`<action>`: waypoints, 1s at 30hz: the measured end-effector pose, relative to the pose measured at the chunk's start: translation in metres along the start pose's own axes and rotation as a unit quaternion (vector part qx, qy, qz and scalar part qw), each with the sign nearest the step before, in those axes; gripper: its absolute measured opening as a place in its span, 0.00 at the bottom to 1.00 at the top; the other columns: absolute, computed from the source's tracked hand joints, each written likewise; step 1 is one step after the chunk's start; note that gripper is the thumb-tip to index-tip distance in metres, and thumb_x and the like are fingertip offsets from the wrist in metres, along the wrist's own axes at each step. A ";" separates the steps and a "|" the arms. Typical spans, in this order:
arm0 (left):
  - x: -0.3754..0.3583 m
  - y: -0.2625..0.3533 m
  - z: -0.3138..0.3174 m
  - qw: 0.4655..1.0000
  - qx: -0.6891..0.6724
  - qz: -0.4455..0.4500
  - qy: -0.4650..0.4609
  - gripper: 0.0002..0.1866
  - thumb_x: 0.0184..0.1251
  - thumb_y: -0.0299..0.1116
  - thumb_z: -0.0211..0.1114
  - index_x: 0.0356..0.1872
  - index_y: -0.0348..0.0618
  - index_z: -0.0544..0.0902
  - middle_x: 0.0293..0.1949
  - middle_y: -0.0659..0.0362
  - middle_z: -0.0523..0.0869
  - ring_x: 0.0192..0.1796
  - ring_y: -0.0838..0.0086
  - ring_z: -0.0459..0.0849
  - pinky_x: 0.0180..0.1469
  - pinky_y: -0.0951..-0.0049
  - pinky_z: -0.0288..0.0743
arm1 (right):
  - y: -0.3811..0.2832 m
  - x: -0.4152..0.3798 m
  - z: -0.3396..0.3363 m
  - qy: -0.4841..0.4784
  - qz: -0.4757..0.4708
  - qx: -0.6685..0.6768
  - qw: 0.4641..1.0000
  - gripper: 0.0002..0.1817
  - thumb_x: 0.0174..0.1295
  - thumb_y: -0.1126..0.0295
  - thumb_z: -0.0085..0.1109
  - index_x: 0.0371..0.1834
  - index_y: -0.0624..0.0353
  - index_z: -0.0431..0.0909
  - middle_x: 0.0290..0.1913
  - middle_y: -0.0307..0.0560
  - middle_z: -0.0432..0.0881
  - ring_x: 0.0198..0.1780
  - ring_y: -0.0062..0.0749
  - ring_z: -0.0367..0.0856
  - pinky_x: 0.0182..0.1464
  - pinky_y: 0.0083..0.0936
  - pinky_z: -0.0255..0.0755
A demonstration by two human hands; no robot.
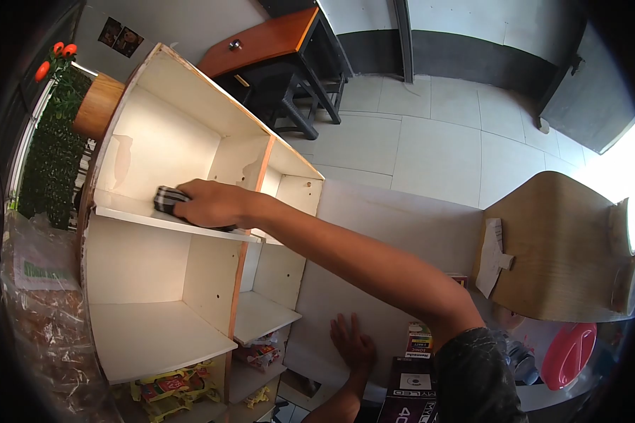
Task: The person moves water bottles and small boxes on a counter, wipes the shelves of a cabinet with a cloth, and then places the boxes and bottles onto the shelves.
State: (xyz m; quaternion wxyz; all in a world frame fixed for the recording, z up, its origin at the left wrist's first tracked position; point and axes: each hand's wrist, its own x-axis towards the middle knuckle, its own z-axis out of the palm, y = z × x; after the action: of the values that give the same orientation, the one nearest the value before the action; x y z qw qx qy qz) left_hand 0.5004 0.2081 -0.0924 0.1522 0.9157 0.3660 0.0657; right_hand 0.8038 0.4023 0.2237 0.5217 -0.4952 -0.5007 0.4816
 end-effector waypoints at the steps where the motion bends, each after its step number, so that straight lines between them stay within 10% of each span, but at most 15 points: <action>1: 0.000 0.001 -0.002 1.000 -0.001 -0.003 -0.003 0.34 0.63 0.31 0.53 0.74 0.48 0.70 0.78 0.43 0.59 0.80 0.40 0.53 0.78 0.37 0.47 | -0.008 0.000 0.001 0.004 -0.012 0.031 0.999 0.29 0.74 0.56 0.47 0.74 0.59 0.68 0.65 0.54 0.76 0.68 0.40 0.72 0.69 0.35 0.65; 8: 0.000 0.000 -0.003 1.000 -0.009 -0.008 -0.012 0.34 0.62 0.32 0.54 0.74 0.48 0.70 0.78 0.43 0.59 0.80 0.40 0.52 0.78 0.37 0.47 | -0.016 0.031 0.009 0.027 -0.207 0.102 0.973 0.28 0.67 0.74 0.49 0.73 0.52 0.72 0.47 0.40 0.83 0.44 0.22 0.76 0.47 0.23 0.74; 15: 0.000 0.000 -0.004 1.000 -0.015 -0.004 -0.004 0.34 0.63 0.33 0.54 0.74 0.48 0.70 0.78 0.43 0.59 0.80 0.40 0.52 0.78 0.37 0.47 | 0.038 0.025 -0.015 -0.019 -0.131 -0.001 0.991 0.28 0.60 0.79 0.52 0.66 0.57 0.78 0.52 0.52 0.86 0.55 0.34 0.82 0.60 0.28 0.74; 21: 0.001 -0.001 -0.006 1.000 -0.027 -0.006 -0.007 0.33 0.63 0.34 0.54 0.74 0.48 0.70 0.78 0.43 0.60 0.80 0.40 0.53 0.78 0.37 0.47 | 0.024 0.042 -0.014 0.243 -0.092 -0.047 0.965 0.22 0.62 0.75 0.53 0.60 0.65 0.78 0.39 0.63 0.86 0.44 0.46 0.86 0.51 0.36 0.78; 26: -0.002 -0.003 -0.002 1.000 -0.021 -0.005 -0.001 0.34 0.63 0.34 0.54 0.74 0.49 0.70 0.77 0.43 0.61 0.80 0.40 0.54 0.78 0.37 0.48 | -0.019 0.068 -0.001 0.301 -0.247 -0.039 0.920 0.31 0.62 0.74 0.56 0.70 0.68 0.64 0.64 0.77 0.73 0.63 0.63 0.77 0.64 0.44 0.71; 30: -0.001 -0.004 0.000 1.000 -0.021 -0.007 0.005 0.34 0.62 0.35 0.56 0.74 0.52 0.70 0.77 0.44 0.62 0.79 0.41 0.55 0.78 0.37 0.50 | 0.007 0.102 0.012 0.193 -0.449 -0.314 0.814 0.41 0.67 0.74 0.56 0.82 0.54 0.49 0.82 0.54 0.55 0.82 0.48 0.52 0.82 0.40 0.54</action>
State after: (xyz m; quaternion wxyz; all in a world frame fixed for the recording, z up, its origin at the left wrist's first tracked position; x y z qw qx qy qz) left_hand 0.4974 0.2097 -0.0940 0.1702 0.9095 0.3714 0.0772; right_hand 0.7952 0.5049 0.2219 0.5820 -0.4355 -0.6801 -0.0952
